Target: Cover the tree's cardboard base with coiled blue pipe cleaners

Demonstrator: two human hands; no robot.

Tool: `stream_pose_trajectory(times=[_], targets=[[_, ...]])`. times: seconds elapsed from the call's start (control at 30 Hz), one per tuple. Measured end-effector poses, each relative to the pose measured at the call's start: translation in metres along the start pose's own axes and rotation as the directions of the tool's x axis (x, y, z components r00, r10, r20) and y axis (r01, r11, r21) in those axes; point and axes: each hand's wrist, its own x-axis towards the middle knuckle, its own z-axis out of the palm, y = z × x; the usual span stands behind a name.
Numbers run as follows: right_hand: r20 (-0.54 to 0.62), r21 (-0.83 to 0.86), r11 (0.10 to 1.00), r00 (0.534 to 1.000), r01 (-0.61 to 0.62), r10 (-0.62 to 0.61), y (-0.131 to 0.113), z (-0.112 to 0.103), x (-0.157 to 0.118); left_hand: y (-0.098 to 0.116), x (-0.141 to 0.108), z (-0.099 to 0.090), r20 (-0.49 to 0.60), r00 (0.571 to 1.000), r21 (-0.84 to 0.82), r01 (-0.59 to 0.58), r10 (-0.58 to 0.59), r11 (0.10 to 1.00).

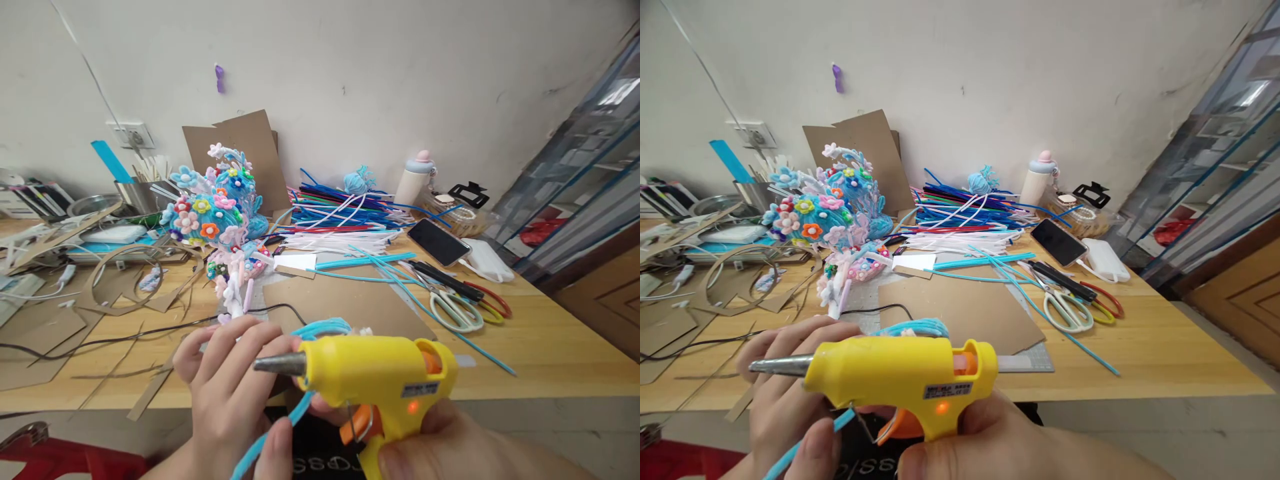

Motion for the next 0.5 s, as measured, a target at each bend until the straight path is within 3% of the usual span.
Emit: stream_pose_trajectory(times=[0.13,0.23,0.33,0.5], targets=[[-0.061,0.186,0.983,0.998,0.005,0.007,-0.016,-0.009,-0.018,-0.001,-0.004,0.003,-0.031,0.999,0.001,0.034,-0.034,0.999],[-0.239,0.070,0.996,0.970,0.063,-0.045,-0.013,-0.021,-0.034,-0.001,-0.009,0.001,-0.023,0.998,-0.008,0.059,-0.059,0.998],[-0.417,-0.086,0.996,0.908,0.010,-0.045,0.002,-0.036,-0.049,-0.001,-0.014,-0.003,-0.031,0.997,0.021,0.067,-0.067,0.998],[-0.359,-0.223,0.975,0.931,-0.015,-0.068,0.014,-0.045,-0.055,0.001,-0.020,-0.006,-0.028,0.999,0.062,0.036,-0.034,0.997]])
